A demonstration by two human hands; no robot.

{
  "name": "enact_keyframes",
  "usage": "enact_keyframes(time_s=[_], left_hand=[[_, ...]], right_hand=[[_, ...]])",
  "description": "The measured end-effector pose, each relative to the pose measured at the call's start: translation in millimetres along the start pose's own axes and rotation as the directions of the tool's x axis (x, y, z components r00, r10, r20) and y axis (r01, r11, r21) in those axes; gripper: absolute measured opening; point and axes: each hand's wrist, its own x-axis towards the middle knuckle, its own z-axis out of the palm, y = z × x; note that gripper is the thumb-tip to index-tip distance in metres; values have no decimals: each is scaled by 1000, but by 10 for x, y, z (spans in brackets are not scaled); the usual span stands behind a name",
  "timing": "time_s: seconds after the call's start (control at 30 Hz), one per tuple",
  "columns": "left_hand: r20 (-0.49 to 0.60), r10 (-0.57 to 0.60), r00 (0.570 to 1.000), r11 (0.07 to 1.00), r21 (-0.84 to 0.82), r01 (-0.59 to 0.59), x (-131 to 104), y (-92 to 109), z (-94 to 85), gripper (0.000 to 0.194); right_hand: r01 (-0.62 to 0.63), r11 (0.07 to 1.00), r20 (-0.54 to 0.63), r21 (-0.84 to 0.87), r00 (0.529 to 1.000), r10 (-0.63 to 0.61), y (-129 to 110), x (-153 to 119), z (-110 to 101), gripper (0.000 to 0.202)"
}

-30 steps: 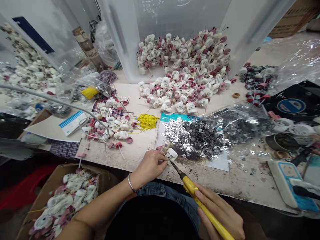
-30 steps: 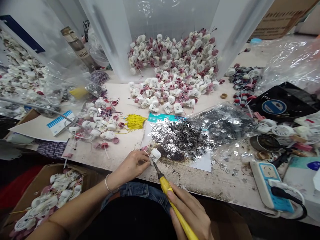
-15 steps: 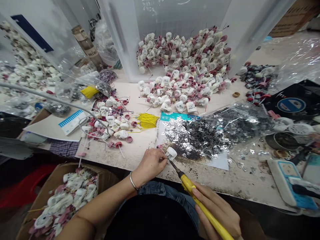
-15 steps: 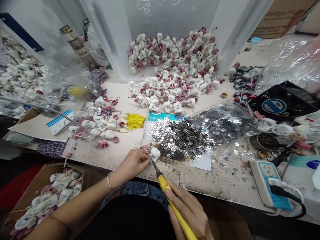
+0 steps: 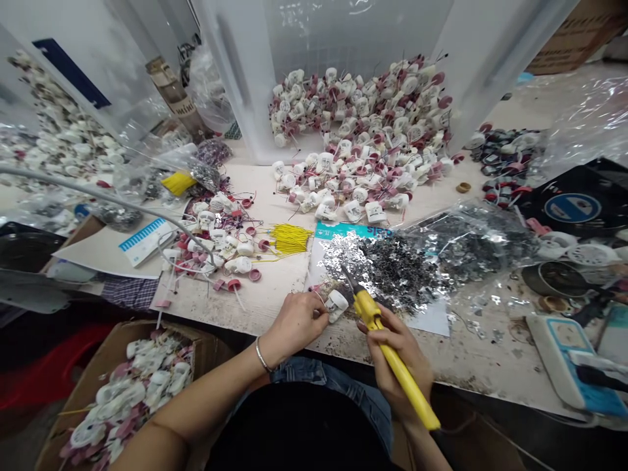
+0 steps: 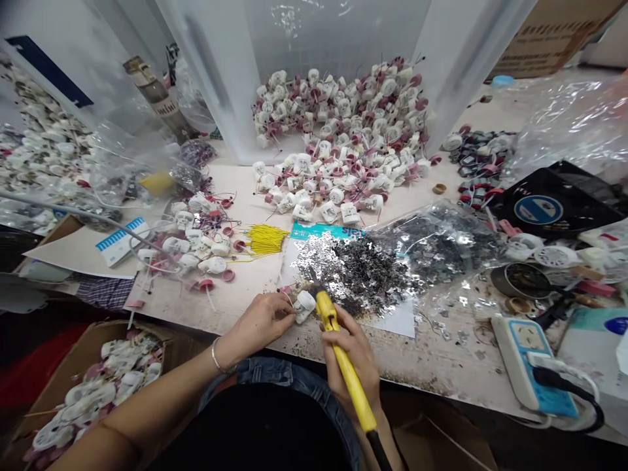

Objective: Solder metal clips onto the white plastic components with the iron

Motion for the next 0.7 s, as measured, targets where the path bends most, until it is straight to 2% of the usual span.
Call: enact_keyframes(time_s=[0.07, 0.13, 0.2, 0.27, 0.3, 0.33, 0.4, 0.47, 0.53, 0.6, 0.63, 0.7], left_hand=[[17, -2, 1000, 1000, -2, 2, 0, 6, -14, 18], [36, -5, 999, 1000, -2, 5, -12, 0, -28, 18], [26, -9, 1000, 1000, 10, 9, -44, -16, -35, 18], [-39, 1, 999, 1000, 29, 0, -93, -32, -31, 7], [-74, 20, 997, 999, 36, -18, -121, -36, -29, 15], [-99, 48, 994, 998, 40, -44, -149, -38, -30, 32], [-107, 117, 987, 993, 30, -114, -206, -43, -66, 55], [-105, 130, 986, 991, 3, -131, -284, -82, -183, 53], [-116, 25, 993, 1000, -12, -26, -423, -190, -409, 47], [-94, -203, 975, 977, 46, 207, -652, -372, -721, 45], [-83, -329, 941, 932, 131, 338, -796, -476, -888, 42], [-64, -550, 833, 772, 343, 536, -1096, -661, -1185, 31]], right_hand=[[85, 996, -56, -8, 995, -85, 83, 124, 185, 15], [165, 986, -33, -18, 986, -166, 162, 224, 322, 14], [194, 981, 5, -31, 981, -194, 209, 280, 398, 13], [182, 982, -6, -44, 983, -182, 197, 293, 425, 13], [166, 985, -31, -49, 985, -168, 168, 287, 427, 13], [146, 988, -54, -52, 987, -149, 128, 278, 424, 14], [97, 995, -77, -19, 992, -98, 42, 256, 412, 17], [51, 998, -81, 49, 996, -46, -9, 241, 397, 17], [20, 998, -129, 58, 992, -12, 4, 240, 377, 16], [-2, 1000, -210, 3, 978, 3, 65, 252, 358, 16], [-11, 1000, -240, -22, 971, 5, 102, 261, 351, 16], [-19, 999, -264, -32, 964, 10, 161, 283, 349, 16]])
